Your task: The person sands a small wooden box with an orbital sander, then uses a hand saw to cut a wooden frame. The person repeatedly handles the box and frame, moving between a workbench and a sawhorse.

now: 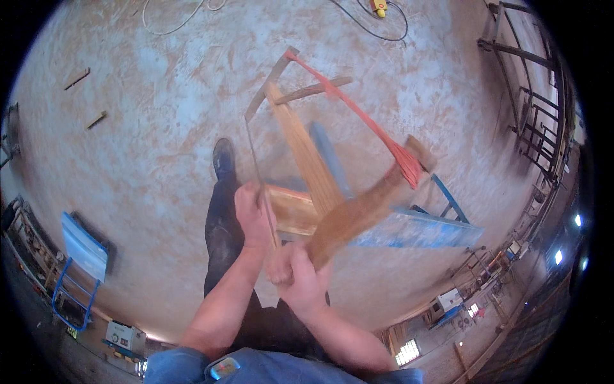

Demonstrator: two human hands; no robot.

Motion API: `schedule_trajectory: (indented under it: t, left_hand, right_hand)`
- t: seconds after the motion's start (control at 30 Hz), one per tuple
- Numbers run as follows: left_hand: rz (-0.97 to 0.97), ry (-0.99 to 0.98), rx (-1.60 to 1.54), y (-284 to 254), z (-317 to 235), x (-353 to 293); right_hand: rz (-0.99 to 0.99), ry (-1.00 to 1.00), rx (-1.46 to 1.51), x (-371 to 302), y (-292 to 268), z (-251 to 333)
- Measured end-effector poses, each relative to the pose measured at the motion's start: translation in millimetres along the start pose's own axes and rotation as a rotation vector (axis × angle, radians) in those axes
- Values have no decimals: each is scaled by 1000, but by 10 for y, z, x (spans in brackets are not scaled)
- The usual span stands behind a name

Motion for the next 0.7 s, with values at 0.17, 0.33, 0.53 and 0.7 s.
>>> schedule_trajectory:
  t: [0.17, 0.33, 0.53, 0.7]
  left_hand:
    - [40, -24, -39, -41, -80, 29]
    - [5, 6, -2, 3, -17, 23]
    - [40, 14, -51, -79, -197, 69]
    - [13, -14, -32, 9, 29, 12]
  right_hand:
    - [-75, -87, -140, 13, 66, 100]
    - [4, -65, -61, -7, 21, -17]
    - [-87, -63, -103, 70, 30, 41]
    - [-31, -36, 10, -61, 141, 63]
Point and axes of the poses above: each hand's wrist, its own x-axis towards the middle knuckle, its own y-axis out of the palm, z = x × y, the point moved 5 cm from there along x, towards the middle knuckle, and after that the axes turned 15 degrees about y, right-handed, at the moved point
